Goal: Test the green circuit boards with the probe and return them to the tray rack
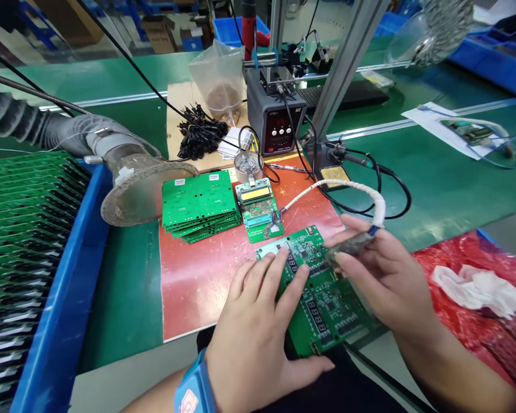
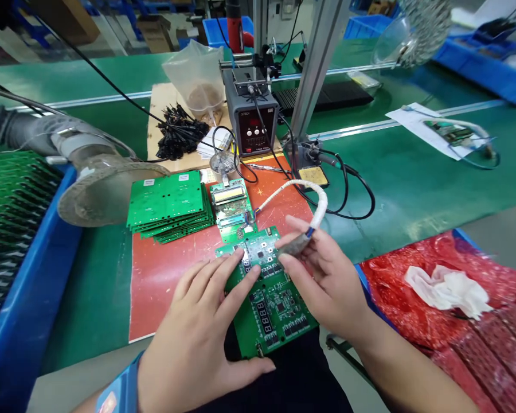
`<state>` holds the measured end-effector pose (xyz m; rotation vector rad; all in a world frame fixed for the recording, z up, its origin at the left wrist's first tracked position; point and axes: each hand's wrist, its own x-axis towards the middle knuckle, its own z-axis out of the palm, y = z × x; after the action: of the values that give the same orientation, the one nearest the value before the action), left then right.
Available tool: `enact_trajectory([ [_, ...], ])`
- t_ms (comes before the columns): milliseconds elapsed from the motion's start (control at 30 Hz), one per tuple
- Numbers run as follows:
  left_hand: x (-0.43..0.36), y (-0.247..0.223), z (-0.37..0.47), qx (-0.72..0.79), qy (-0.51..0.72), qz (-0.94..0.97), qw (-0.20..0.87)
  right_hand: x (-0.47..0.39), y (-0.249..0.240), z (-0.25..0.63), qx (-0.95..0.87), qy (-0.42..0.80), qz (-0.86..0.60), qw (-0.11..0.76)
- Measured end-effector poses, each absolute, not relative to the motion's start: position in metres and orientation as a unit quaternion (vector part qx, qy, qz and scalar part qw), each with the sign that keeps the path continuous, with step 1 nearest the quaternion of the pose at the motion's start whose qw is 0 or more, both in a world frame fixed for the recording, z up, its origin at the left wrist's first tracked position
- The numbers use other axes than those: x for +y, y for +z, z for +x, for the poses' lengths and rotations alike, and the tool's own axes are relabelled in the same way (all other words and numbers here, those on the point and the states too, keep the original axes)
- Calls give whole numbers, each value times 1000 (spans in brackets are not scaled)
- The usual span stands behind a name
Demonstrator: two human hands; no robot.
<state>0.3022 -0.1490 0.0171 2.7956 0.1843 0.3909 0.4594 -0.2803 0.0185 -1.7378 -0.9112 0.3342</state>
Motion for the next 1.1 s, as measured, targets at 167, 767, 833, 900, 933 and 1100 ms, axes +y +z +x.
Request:
enact_trajectory([
  [167, -151, 21, 305, 45, 133, 981, 133, -319, 21, 449, -429, 177, -740, 487],
  [767, -151, 23, 308, 39, 115, 983, 139, -334, -8, 444, -466, 142, -750, 448],
  [833, -151, 24, 307, 45, 104, 982, 148, -333, -7, 445, -485, 131, -748, 433],
  [900, -151, 24, 307, 48, 99, 982, 156, -331, -4, 446, -501, 118, -749, 417],
  [933, -151, 24, 307, 50, 100, 981, 160, -329, -3, 446, -505, 109, -752, 410],
  [1100, -151, 19, 304, 66, 97, 976, 181, -324, -1, 445, -506, 48, -772, 383],
])
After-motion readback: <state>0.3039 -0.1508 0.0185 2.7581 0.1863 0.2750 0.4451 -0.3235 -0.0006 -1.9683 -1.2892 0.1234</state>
